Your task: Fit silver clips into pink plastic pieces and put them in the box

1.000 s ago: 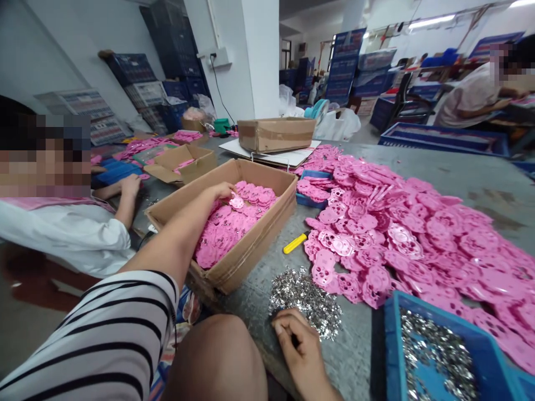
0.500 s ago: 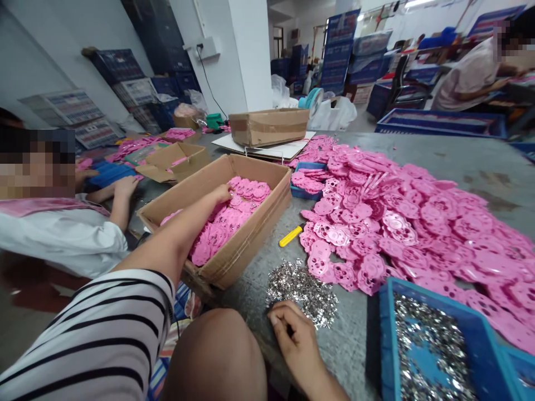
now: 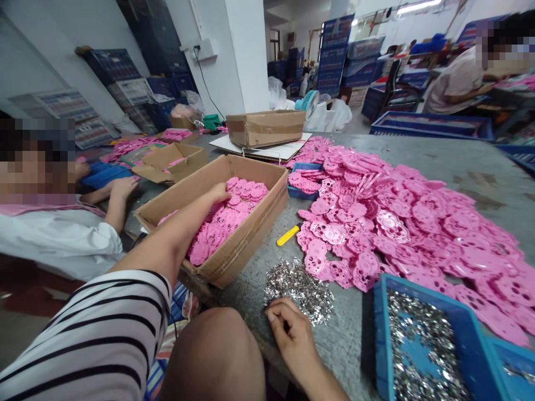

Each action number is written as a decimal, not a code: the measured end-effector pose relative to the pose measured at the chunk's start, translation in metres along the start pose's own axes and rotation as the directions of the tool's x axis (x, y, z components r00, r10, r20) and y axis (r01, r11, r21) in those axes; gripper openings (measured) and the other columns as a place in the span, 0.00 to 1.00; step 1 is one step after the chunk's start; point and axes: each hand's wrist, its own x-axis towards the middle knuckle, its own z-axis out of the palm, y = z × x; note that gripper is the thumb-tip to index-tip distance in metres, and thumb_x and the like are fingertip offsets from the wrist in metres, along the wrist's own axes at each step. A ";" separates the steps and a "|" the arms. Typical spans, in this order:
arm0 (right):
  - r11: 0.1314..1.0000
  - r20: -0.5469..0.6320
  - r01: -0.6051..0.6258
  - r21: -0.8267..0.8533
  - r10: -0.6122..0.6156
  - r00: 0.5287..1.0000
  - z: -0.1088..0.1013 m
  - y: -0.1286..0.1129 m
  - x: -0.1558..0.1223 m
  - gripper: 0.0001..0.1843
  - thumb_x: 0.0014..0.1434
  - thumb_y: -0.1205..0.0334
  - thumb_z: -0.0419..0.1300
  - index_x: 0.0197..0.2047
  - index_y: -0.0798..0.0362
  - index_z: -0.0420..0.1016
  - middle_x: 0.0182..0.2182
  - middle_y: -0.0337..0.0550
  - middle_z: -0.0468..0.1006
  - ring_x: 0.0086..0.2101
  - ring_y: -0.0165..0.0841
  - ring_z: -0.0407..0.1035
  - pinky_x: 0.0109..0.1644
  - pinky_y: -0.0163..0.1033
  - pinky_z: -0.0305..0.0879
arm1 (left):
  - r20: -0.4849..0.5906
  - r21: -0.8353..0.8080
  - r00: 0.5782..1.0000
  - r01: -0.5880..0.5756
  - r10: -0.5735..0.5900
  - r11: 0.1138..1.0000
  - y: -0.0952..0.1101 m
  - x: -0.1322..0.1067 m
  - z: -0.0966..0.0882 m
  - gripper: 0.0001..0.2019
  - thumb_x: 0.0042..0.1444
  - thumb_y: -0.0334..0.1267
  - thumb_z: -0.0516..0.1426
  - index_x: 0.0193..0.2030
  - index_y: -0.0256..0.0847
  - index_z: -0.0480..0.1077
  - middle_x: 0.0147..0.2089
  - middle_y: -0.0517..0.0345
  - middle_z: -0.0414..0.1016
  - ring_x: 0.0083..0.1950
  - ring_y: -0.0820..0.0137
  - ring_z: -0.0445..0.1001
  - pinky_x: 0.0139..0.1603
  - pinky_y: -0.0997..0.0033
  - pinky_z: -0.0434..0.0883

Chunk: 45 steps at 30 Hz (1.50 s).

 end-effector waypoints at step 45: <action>0.689 0.161 -0.094 -0.719 0.297 0.941 -0.101 -0.094 0.121 0.13 0.57 0.70 0.57 0.43 0.52 0.78 0.36 0.37 0.81 0.37 0.30 0.71 0.43 0.35 0.63 | -0.226 -0.604 0.646 -0.680 0.729 0.415 0.106 -0.230 0.015 0.31 0.44 0.29 0.64 0.58 0.41 0.65 0.54 0.44 0.73 0.60 0.50 0.69 0.62 0.53 0.63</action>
